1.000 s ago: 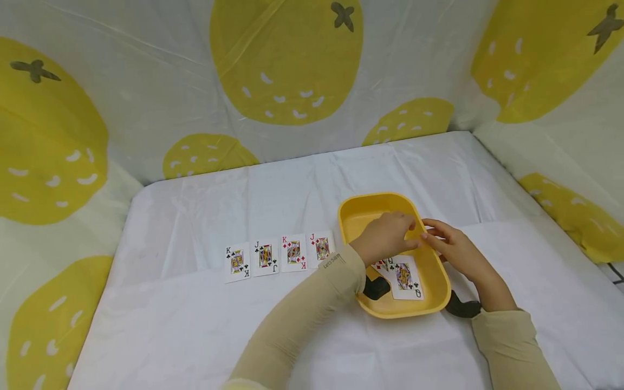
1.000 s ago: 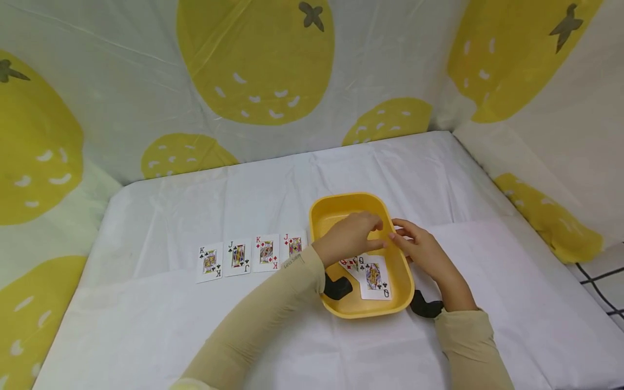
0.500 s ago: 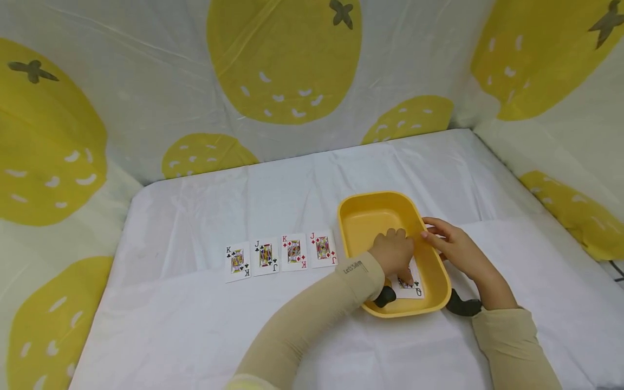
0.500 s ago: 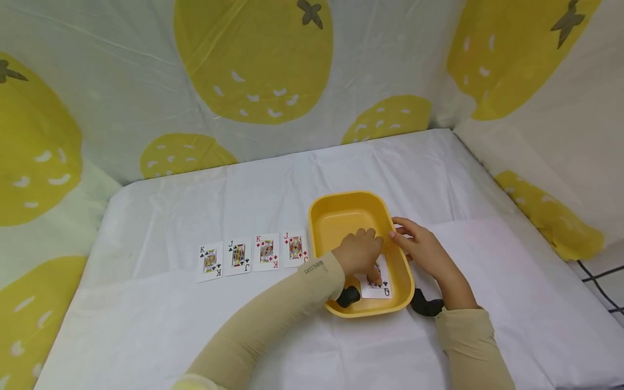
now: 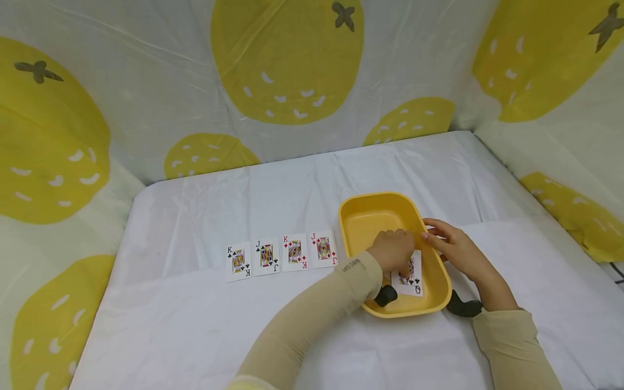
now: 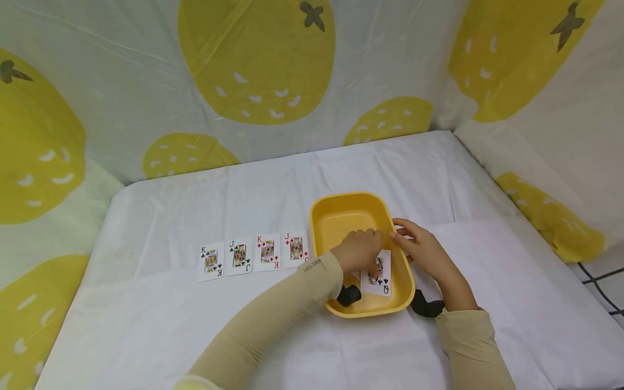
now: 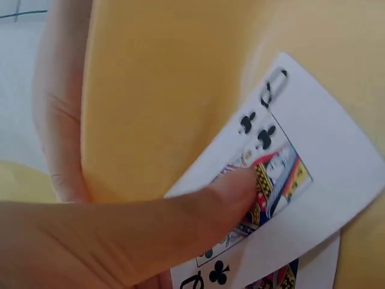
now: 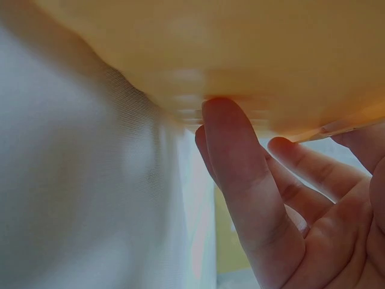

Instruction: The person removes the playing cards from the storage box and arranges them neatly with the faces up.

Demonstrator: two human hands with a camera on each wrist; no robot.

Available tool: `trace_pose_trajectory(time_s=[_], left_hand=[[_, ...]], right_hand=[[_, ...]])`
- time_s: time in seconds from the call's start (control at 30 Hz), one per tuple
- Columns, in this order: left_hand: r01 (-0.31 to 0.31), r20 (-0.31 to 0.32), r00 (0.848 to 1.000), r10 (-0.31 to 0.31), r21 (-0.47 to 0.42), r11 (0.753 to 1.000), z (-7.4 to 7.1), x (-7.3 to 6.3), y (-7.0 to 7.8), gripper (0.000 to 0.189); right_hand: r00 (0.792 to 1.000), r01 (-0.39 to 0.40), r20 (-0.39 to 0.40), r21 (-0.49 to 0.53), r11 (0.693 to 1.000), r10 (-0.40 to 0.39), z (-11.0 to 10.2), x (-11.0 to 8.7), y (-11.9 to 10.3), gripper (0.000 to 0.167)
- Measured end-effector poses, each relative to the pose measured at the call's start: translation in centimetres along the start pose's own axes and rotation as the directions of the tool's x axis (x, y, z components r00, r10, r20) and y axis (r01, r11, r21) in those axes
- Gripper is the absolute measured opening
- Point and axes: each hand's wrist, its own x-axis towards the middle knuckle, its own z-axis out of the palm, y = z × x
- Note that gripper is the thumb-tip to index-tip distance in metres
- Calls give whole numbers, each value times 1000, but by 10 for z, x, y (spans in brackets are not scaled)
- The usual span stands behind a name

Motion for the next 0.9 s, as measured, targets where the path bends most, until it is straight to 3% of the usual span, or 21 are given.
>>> trace_pose_trajectory(time_s=[0.1, 0.2, 0.37, 0.47, 0.57, 0.7, 0.77, 0.8, 0.9], left_hand=[[-6, 5, 1000, 7, -108, 994, -3, 0, -2, 38], [-40, 12, 999, 44, -243, 969, -9, -3, -7, 25], [-106, -23, 994, 106, -422, 900, -21, -11, -21, 18], [-121, -82, 992, 93, -511, 851, -25, -16, -31, 15], [-133, -146, 988, 51, -628, 767, -28, -23, -44, 15], [-159, -212, 977, -13, -769, 619, -32, -36, -65, 18], [-181, -252, 967, -46, -799, 574, -33, -44, -77, 21], [-196, -276, 959, -60, -806, 559, -33, -48, -83, 21], [-216, -348, 930, -118, -779, 588, -30, -60, -102, 22]], right_hand=[[1000, 2, -1, 3, 1000, -2, 1, 0, 0, 50], [1000, 5, -6, 1, 1000, -5, 1, 0, 0, 49], [1000, 5, -12, 18, 1000, -5, 2, 1, 2, 49], [1000, 7, -9, 33, 999, -6, 2, 2, 3, 48], [1000, 5, -9, 40, 999, -5, 1, 2, 3, 48], [1000, -1, -11, 32, 999, 1, 0, 3, 2, 48], [1000, -5, -9, 29, 1000, 5, 0, 3, 2, 49], [1000, -7, -7, 27, 1000, 7, -1, 3, 2, 49], [1000, -8, -3, 27, 1000, 8, -1, 3, 3, 49]])
